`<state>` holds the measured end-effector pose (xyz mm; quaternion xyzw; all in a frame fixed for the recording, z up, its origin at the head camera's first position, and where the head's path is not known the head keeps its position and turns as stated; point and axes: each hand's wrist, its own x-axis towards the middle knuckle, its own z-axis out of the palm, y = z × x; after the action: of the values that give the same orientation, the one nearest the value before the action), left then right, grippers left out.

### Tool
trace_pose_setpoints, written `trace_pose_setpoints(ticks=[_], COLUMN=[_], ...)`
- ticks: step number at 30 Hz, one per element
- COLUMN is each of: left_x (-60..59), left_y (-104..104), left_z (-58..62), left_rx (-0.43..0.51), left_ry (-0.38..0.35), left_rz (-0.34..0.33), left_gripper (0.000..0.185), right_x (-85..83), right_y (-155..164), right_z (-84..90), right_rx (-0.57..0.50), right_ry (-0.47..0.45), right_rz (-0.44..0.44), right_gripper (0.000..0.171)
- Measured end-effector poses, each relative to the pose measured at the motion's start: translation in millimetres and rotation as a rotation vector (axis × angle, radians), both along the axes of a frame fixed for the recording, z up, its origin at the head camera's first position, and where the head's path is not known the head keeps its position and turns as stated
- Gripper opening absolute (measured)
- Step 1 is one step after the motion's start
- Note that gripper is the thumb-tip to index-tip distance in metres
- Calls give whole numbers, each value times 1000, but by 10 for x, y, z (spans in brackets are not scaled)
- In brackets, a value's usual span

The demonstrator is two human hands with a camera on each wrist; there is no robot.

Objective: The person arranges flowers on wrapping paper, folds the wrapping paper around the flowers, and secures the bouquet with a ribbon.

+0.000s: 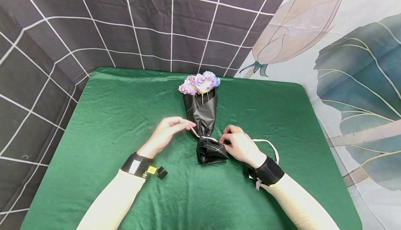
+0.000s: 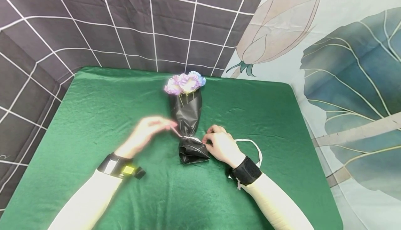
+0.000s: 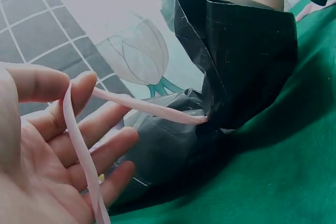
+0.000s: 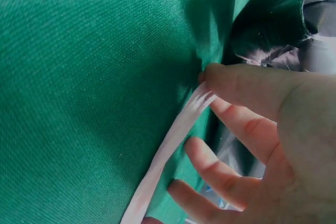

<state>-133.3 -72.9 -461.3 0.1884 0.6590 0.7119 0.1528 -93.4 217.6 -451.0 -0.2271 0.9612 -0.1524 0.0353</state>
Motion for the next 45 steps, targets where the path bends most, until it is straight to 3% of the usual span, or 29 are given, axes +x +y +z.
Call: trace_pose_setpoints(ticks=[5,8,14,17,23,27,32,40,45], left_x=[14,35,113,111,77,84,94,124,121], left_y=[68,108,175,214,287,327,358,398,406], left_z=[-64,-78,90,84,-95,-150,-152,-182,-194], left_rx=[-90,-59,5,38,145,139,175,290,257], left_ry=[14,-23,13,13,-41,-8,11,-55,-43], left_rz=[100,140,178,179,144,162,167,188,186], left_gripper=[18,16,17,20,20,22,23,9,15], right_x=[4,3,-2,-4,-10,-15,-18,-14,-14], right_y=[-5,-7,-5,-3,-2,-2,5,6,6], right_z=[-11,-18,-22,-23,-19,-22,-36,-57,-58], right_rx=[-1,1,0,3,7,9,11,6,2], right_ry=[13,22,19,14,16,22,21,21,24], right_rz=[0,2,-2,-5,-7,-8,-12,-14,-14], right_gripper=[5,6,7,7,8,10,11,10,12])
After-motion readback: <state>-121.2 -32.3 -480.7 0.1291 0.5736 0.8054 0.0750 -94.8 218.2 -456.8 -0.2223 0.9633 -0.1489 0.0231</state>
